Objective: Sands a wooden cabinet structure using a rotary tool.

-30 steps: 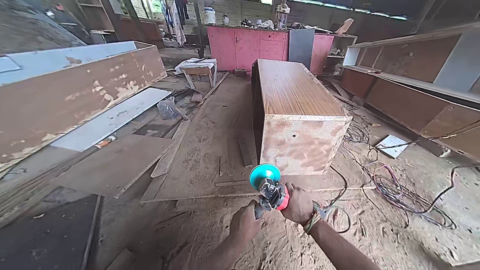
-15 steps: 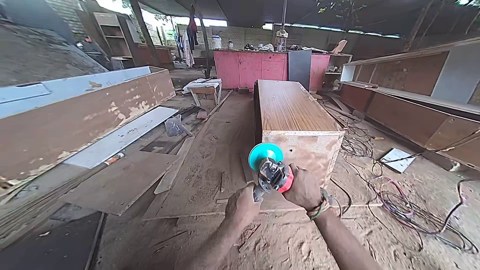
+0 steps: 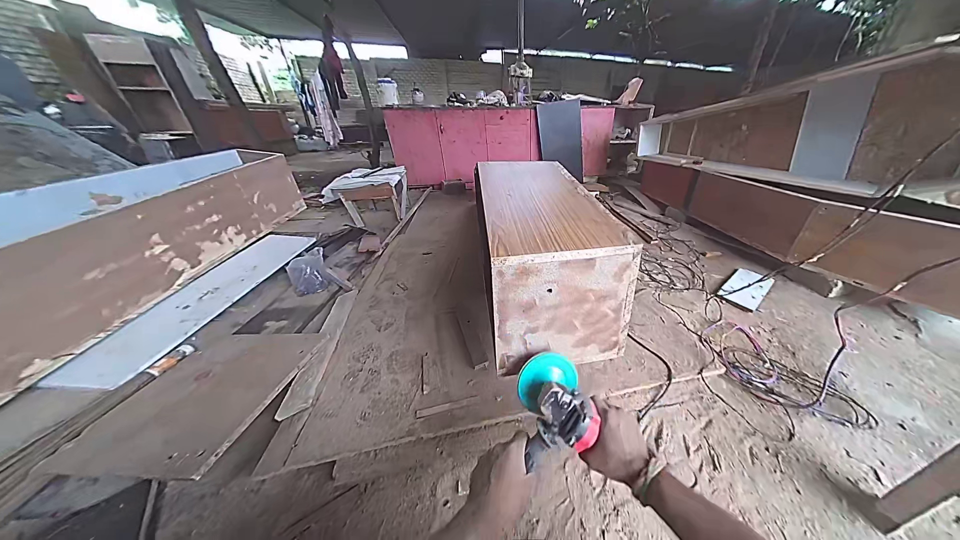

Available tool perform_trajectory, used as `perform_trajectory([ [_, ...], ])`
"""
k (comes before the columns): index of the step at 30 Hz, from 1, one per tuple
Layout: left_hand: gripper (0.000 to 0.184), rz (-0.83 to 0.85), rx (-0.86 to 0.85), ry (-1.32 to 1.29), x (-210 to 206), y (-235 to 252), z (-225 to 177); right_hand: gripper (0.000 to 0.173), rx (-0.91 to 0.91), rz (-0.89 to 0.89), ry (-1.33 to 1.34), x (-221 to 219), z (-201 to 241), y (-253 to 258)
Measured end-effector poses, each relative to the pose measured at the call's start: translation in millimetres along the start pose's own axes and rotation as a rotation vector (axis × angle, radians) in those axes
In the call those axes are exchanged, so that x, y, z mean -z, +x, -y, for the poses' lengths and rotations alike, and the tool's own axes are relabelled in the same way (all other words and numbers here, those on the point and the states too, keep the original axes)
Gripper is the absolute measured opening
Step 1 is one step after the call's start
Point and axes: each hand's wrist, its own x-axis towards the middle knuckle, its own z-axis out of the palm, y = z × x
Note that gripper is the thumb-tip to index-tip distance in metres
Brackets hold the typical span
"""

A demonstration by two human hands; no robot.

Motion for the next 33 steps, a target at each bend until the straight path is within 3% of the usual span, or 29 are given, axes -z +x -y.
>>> perform_trajectory([
  [4, 0.043, -0.111, -0.119, 0.119, 66.2, -21.5, -55.1, 0.067, 0.064, -0.439, 0.156, 42.6, -16.7, -27.6],
  [6, 0.037, -0.313, -0.249, 0.147, 91.6, -30.6, -77.4, 0.065, 0.105, -0.645, 0.264, 65.0, -23.3, -31.5],
  [8, 0.032, -0.554, -0.403, 0.150, 110.6, -34.6, -93.1, 0.064, 0.114, -0.702, 0.338, 95.7, -24.3, -34.8],
  [9, 0.032, -0.566, -0.439, 0.145, 120.8, -39.3, -101.0, 0.063, 0.112, -0.685, 0.364, 111.1, -24.1, -38.0],
  [12, 0.034, -0.340, -0.414, 0.144, 166.0, -55.4, -131.9, 0.064, 0.038, -0.528, 0.333, 167.3, -21.9, -42.3],
  [16, 0.039, 0.079, -0.215, 0.110, 242.9, -65.3, -178.6, 0.064, -0.133, -0.182, 0.299, 251.2, -5.4, -33.6],
  [21, 0.039, 0.263, 0.066, 0.052, 313.6, -54.1, -218.2, 0.061, -0.227, 0.231, 0.196, 349.5, 24.7, 20.4],
  [24, 0.037, 0.317, 0.208, 0.043, 357.7, -26.1, -233.9, 0.065, -0.263, 0.385, 0.161, 388.9, 43.9, 71.6],
  [29, 0.037, 0.376, 0.347, -0.024, 378.2, 12.2, -232.6, 0.084, -0.212, 0.556, 0.050, 403.8, 58.8, 136.9],
  [33, 0.037, 0.415, 0.396, -0.087, 381.2, 20.6, -220.2, 0.071, -0.212, 0.655, -0.066, 408.5, 79.2, 162.1],
])
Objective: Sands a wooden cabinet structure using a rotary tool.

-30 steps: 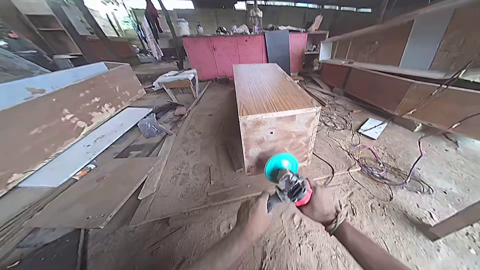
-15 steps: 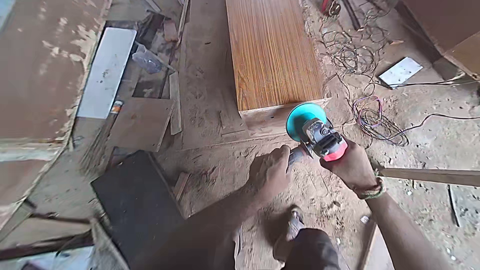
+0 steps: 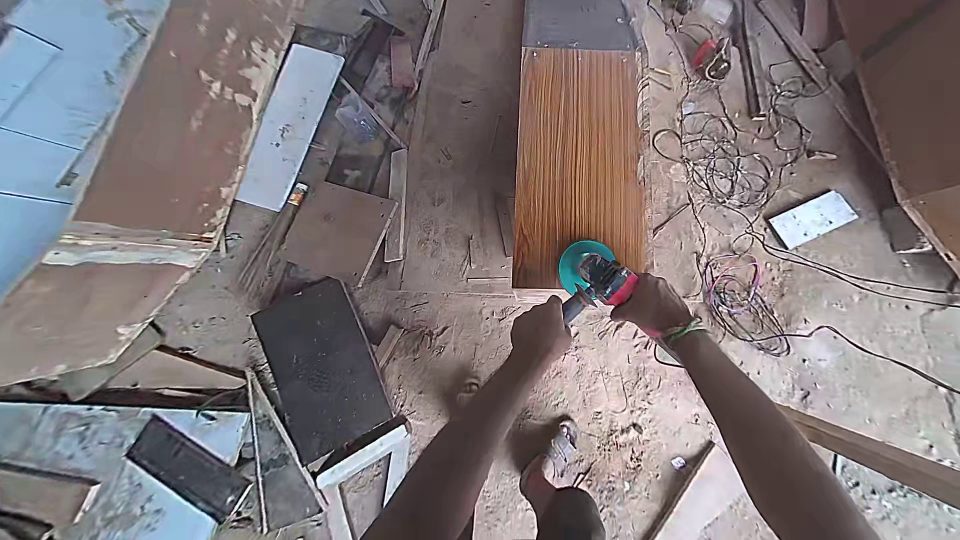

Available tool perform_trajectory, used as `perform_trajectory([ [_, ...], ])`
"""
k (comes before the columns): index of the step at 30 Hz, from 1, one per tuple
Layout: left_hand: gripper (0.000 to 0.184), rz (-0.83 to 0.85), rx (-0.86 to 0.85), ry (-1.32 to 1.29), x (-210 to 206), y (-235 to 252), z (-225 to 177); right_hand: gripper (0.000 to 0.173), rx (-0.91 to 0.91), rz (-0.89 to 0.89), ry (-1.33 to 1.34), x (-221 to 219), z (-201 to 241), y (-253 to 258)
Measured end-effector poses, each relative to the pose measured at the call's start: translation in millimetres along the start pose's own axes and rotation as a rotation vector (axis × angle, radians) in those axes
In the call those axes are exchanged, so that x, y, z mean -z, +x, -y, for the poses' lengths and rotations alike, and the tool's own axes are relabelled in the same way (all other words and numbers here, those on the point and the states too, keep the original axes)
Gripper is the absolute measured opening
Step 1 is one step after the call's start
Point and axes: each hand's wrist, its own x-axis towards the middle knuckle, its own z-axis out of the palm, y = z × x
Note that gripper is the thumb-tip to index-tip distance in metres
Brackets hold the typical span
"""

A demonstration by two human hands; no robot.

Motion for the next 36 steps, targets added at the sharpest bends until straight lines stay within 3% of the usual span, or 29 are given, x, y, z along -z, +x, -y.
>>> perform_trajectory([
  [9, 0.044, 0.063, 0.065, -0.045, 16.8, -4.1, 75.3, 0.073, -0.037, 0.158, -0.066, -9.3, 86.4, -7.8],
  [15, 0.041, 0.085, 0.049, 0.107, 33.5, 1.3, 110.4, 0.067, -0.072, 0.168, 0.060, -32.6, 110.0, -15.6],
  [18, 0.041, 0.117, -0.011, 0.141, 39.4, 10.8, 91.0, 0.071, -0.133, 0.124, 0.130, -34.2, 87.5, -12.9],
  [24, 0.039, 0.202, -0.129, 0.188, 34.3, 23.2, 0.7, 0.072, -0.332, 0.060, 0.218, -18.9, 3.9, -13.8],
  [30, 0.039, 0.201, -0.180, 0.220, 30.2, 35.0, -71.7, 0.074, -0.402, 0.011, 0.274, 3.2, -58.8, -3.8],
  [33, 0.039, 0.178, -0.191, 0.227, 32.1, 39.9, -86.1, 0.075, -0.390, 0.019, 0.243, 17.1, -67.5, 2.7],
  [36, 0.040, 0.151, -0.129, 0.204, 38.6, 37.1, -67.0, 0.072, -0.306, 0.043, 0.196, 24.5, -42.8, 8.5],
])
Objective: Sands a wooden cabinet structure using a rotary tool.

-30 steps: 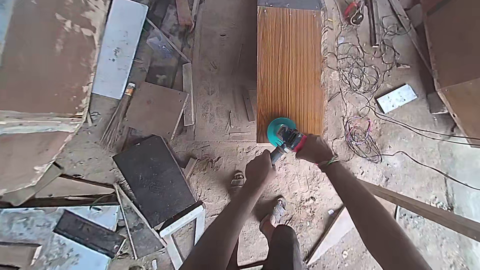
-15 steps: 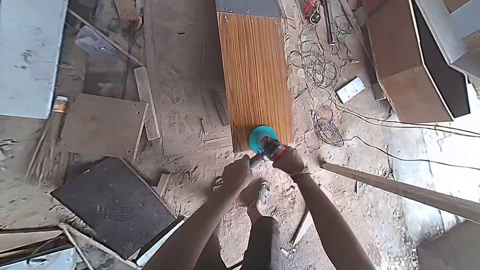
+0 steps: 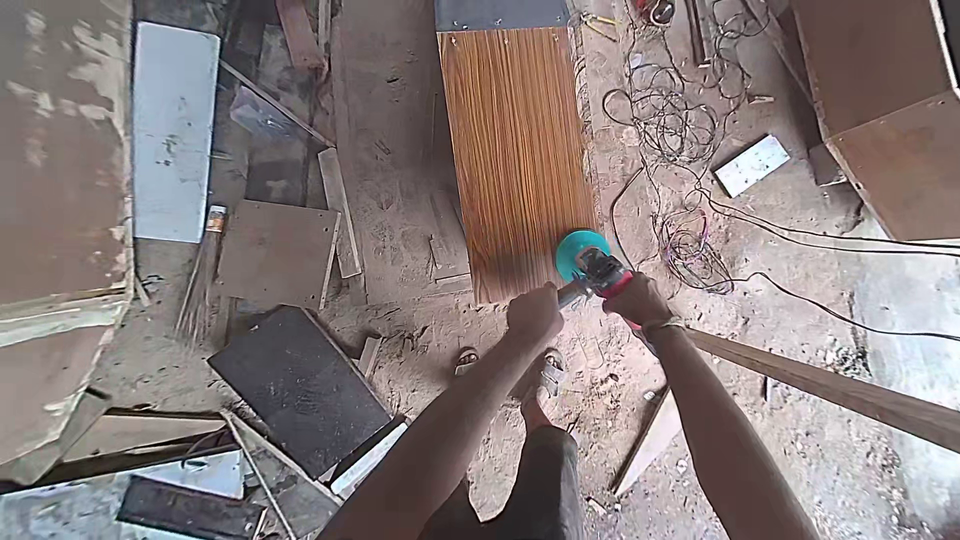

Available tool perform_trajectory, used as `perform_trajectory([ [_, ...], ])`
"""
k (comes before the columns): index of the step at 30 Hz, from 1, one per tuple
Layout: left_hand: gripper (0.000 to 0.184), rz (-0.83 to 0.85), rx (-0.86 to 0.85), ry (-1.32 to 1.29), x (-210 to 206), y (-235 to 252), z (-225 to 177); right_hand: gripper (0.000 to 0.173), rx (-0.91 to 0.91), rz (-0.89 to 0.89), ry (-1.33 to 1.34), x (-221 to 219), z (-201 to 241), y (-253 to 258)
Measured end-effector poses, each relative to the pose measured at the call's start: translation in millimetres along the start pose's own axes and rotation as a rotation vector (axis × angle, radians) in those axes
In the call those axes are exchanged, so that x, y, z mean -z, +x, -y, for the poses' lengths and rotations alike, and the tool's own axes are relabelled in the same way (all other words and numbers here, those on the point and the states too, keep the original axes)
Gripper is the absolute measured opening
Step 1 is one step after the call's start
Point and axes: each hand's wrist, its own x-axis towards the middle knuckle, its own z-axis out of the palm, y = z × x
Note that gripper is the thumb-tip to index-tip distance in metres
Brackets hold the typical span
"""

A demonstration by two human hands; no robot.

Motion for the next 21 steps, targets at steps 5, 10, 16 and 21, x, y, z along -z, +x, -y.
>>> perform_trajectory([
  [5, 0.040, -0.039, 0.147, -0.045, -9.2, -24.2, 90.8, 0.066, 0.202, 0.118, -0.032, -26.6, 79.3, -39.5],
  [10, 0.038, -0.114, 0.210, -0.038, -40.6, -50.7, 183.5, 0.064, 0.280, 0.207, -0.022, -83.2, 135.3, -72.2],
  [16, 0.040, -0.052, 0.118, 0.035, -46.6, -40.2, 152.5, 0.063, 0.154, 0.185, 0.018, -84.7, 93.1, -67.7],
  [21, 0.036, 0.037, 0.044, 0.108, -39.8, -27.3, 81.1, 0.069, 0.013, 0.110, 0.094, -77.7, 26.3, -50.1],
])
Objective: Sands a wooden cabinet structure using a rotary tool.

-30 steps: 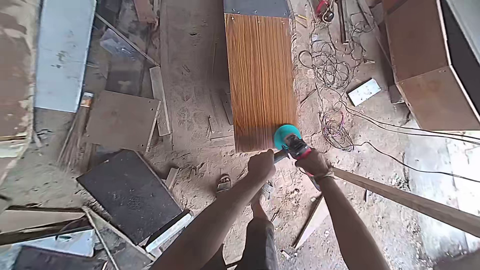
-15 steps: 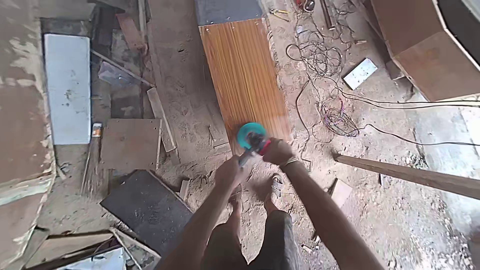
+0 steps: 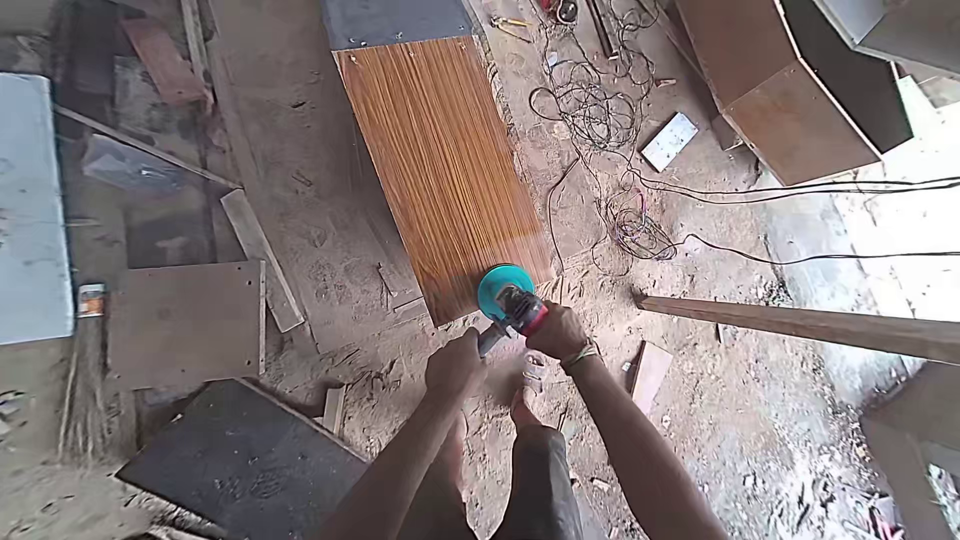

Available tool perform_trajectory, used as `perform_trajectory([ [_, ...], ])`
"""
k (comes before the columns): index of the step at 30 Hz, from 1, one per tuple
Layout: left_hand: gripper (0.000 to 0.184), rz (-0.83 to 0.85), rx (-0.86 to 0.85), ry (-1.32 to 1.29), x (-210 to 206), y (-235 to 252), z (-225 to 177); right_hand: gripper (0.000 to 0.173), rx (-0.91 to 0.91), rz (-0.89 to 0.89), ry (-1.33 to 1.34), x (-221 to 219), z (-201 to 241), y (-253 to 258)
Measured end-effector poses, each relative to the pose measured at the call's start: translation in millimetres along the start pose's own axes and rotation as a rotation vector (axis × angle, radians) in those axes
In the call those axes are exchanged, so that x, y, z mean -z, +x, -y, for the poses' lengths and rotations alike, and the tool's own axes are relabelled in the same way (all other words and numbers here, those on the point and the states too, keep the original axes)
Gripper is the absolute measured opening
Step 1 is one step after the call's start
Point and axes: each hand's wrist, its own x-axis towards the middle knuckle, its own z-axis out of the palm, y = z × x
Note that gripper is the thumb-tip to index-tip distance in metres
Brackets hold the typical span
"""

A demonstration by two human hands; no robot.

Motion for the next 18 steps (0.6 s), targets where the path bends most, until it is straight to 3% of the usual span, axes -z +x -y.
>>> perform_trajectory([
  [4, 0.037, 0.037, -0.055, 0.049, 4.3, 6.0, -50.1, 0.071, -0.056, -0.061, 0.081, 12.9, -47.4, 9.7],
  [8, 0.037, 0.066, -0.045, 0.012, 2.6, 8.7, -75.9, 0.072, -0.048, -0.060, 0.058, 23.2, -71.3, 19.6],
  [18, 0.039, -0.082, 0.093, -0.154, 62.3, 43.5, -117.2, 0.063, 0.111, -0.018, -0.195, 144.2, -18.8, 67.4],
])
